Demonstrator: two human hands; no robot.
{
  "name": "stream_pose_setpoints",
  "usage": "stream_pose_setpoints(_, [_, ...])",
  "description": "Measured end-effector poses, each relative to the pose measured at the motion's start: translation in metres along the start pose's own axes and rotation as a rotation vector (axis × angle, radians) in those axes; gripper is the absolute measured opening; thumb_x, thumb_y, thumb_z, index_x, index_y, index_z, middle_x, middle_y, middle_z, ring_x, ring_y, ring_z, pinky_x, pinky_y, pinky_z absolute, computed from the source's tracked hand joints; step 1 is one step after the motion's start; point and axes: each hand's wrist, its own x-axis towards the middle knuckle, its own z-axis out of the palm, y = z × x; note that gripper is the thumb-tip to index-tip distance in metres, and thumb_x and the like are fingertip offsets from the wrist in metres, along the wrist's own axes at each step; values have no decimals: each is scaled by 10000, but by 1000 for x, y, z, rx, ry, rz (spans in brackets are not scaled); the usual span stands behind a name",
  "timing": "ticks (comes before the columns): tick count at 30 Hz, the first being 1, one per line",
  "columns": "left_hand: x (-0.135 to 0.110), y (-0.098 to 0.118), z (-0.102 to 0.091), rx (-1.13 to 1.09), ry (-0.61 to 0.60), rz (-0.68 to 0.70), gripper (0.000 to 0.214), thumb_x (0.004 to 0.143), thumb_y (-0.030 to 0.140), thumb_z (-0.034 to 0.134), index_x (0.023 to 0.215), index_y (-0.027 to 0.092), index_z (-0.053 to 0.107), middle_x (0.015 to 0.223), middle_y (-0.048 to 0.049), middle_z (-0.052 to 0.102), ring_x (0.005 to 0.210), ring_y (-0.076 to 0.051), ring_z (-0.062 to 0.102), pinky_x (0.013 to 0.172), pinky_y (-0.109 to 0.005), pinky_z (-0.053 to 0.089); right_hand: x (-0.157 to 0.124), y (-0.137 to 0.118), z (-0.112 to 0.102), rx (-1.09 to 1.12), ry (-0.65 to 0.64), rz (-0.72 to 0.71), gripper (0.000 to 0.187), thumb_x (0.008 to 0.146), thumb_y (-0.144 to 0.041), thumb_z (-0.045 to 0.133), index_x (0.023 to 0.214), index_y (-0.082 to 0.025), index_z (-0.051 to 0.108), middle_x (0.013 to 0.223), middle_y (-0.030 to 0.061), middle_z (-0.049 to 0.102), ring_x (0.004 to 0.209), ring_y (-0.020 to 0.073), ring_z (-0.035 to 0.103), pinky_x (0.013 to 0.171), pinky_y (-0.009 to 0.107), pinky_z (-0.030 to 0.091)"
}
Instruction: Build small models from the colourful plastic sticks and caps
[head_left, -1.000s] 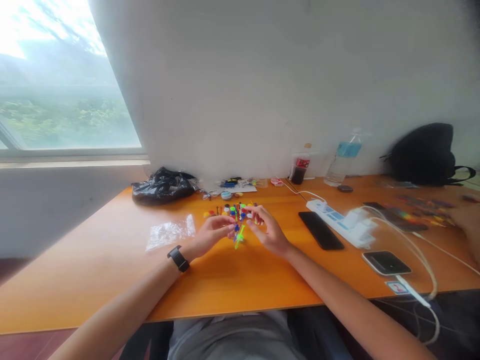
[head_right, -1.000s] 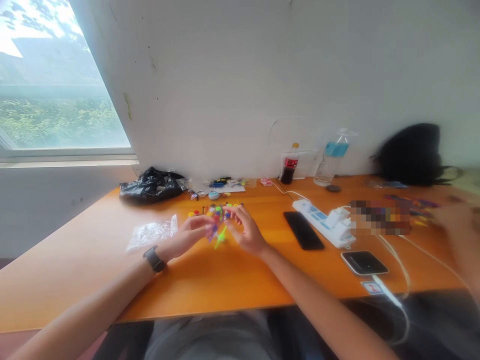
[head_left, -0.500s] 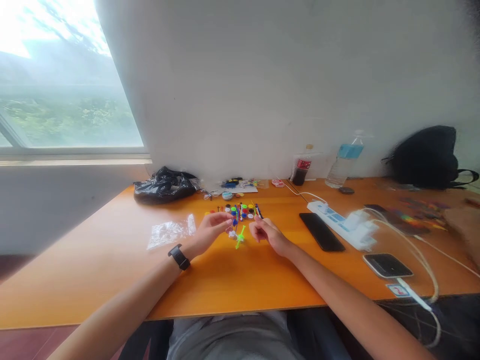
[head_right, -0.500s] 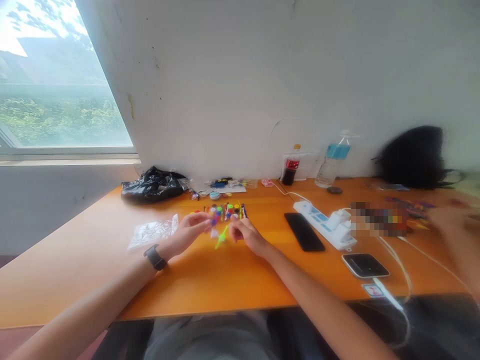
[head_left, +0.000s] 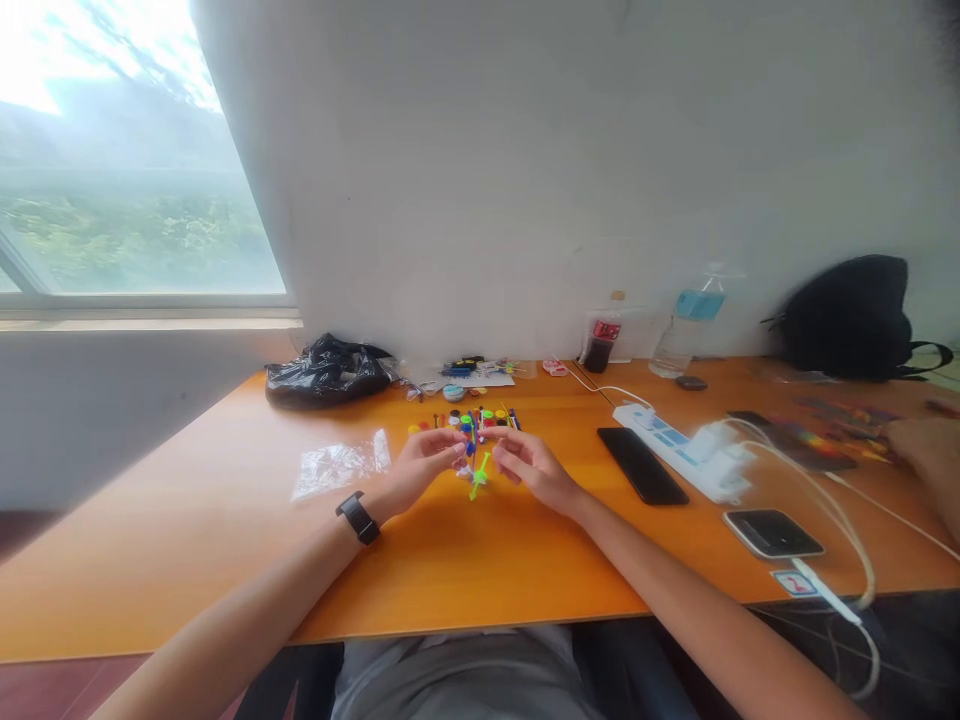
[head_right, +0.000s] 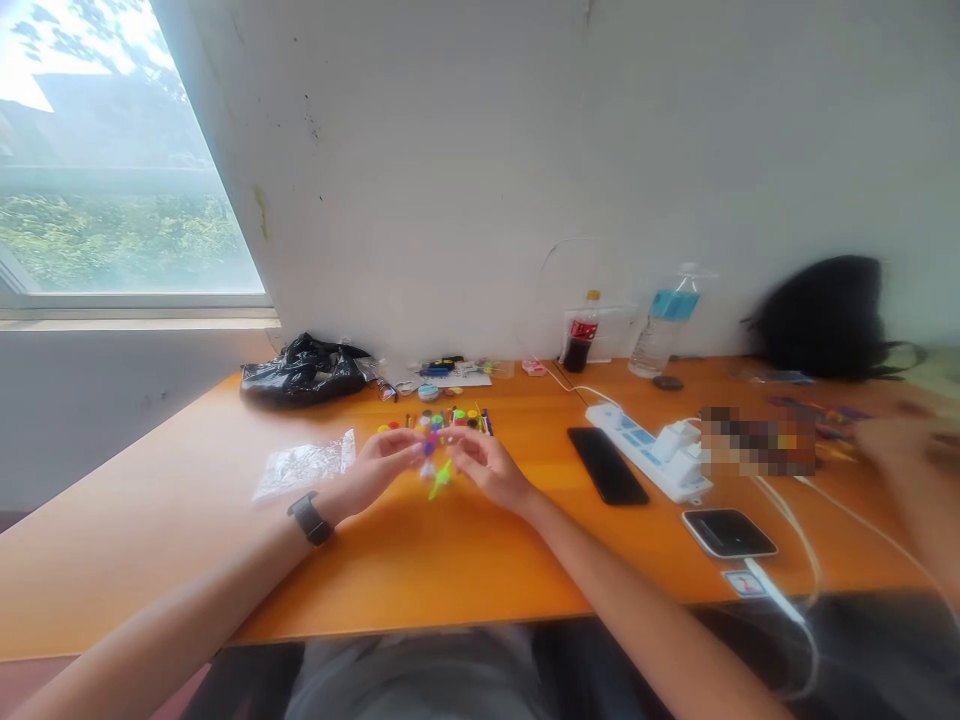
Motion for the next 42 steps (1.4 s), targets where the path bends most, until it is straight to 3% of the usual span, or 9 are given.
stream_pose_setpoints(12, [-2, 4, 4, 38, 4, 5, 271, 825, 345, 831, 1009, 153, 779, 859, -44, 724, 791, -165, 662, 790, -294, 530, -3, 2, 1, -210, -51, -58, 415, 981, -435, 659, 1302, -175, 705, 801, 5, 619, 682, 134, 545, 648, 268, 453])
stream_pose_setpoints(19, [-2, 3, 3, 66, -8, 2, 208, 853, 350, 781, 905, 150, 761, 737, -20, 680, 690, -143, 611, 710, -278, 493, -13, 5, 3, -657, 110, -386, 528, 1045, -350, 528, 1560, -276, 441, 956, 29, 658, 657, 143, 516, 679, 295, 450])
stream_pose_setpoints(21, [-1, 2, 2, 55, -12, -3, 212, 854, 357, 782, 903, 152, 759, 728, -16, 676, 685, -139, 605, 706, -274, 482, -13, 4, 2, -727, 105, -453, 391, 1034, -389, 546, 1392, -240, 599, 971, 52, 660, 672, 151, 518, 689, 307, 443])
stream_pose_setpoints(23, [-1, 2, 2, 39, -2, -4, 214, 850, 360, 787, 908, 157, 755, 719, -12, 677, 677, -137, 600, 700, -272, 472, -11, 3, 1, -724, 33, -419, 311, 1049, -433, 527, 935, -207, 708, 776, 21, 589, 623, 143, 480, 641, 295, 399])
stream_pose_setpoints(25, [-1, 3, 3, 38, 16, -4, 210, 850, 359, 783, 906, 159, 751, 700, -8, 675, 665, -136, 596, 694, -273, 464, -9, 2, -2, -633, -45, -361, 577, 1086, -462, 444, 576, -196, 488, 601, -17, 405, 542, 122, 393, 570, 287, 322])
stream_pose_setpoints(27, [-1, 4, 4, 50, 33, -3, 200, 851, 353, 779, 888, 160, 746, 686, -5, 671, 655, -136, 593, 690, -273, 459, -8, 1, -4, -534, -60, -339, 652, 1103, -487, 389, 523, -199, 311, 576, -27, 314, 517, 111, 344, 545, 291, 275])
stream_pose_setpoints(35, [2, 0, 0, 50, 74, -2, 197, 856, 354, 760, 894, 162, 749, 694, -12, 682, 668, -146, 601, 714, -288, 460, -8, 3, 1, -652, -21, -235, 474, 1075, -429, 491, 658, -203, 495, 636, -24, 435, 609, 138, 413, 614, 287, 328])
stream_pose_setpoints(39, [5, -3, -4, 7, 92, -2, 197, 852, 347, 757, 915, 160, 752, 709, -20, 684, 676, -147, 599, 718, -289, 460, -6, 7, 2, -705, 7, -282, 117, 1012, -289, 583, 1016, -216, 674, 904, 50, 682, 814, 203, 602, 792, 334, 481])
stream_pose_setpoints(42, [6, -2, -5, -44, 104, -4, 197, 843, 336, 763, 927, 158, 750, 714, -14, 667, 667, -132, 576, 707, -278, 454, -4, 10, 2, -731, -62, -358, 346, 948, -139, 580, 1271, -231, 661, 1215, 114, 711, 1132, 278, 634, 1063, 459, 470])
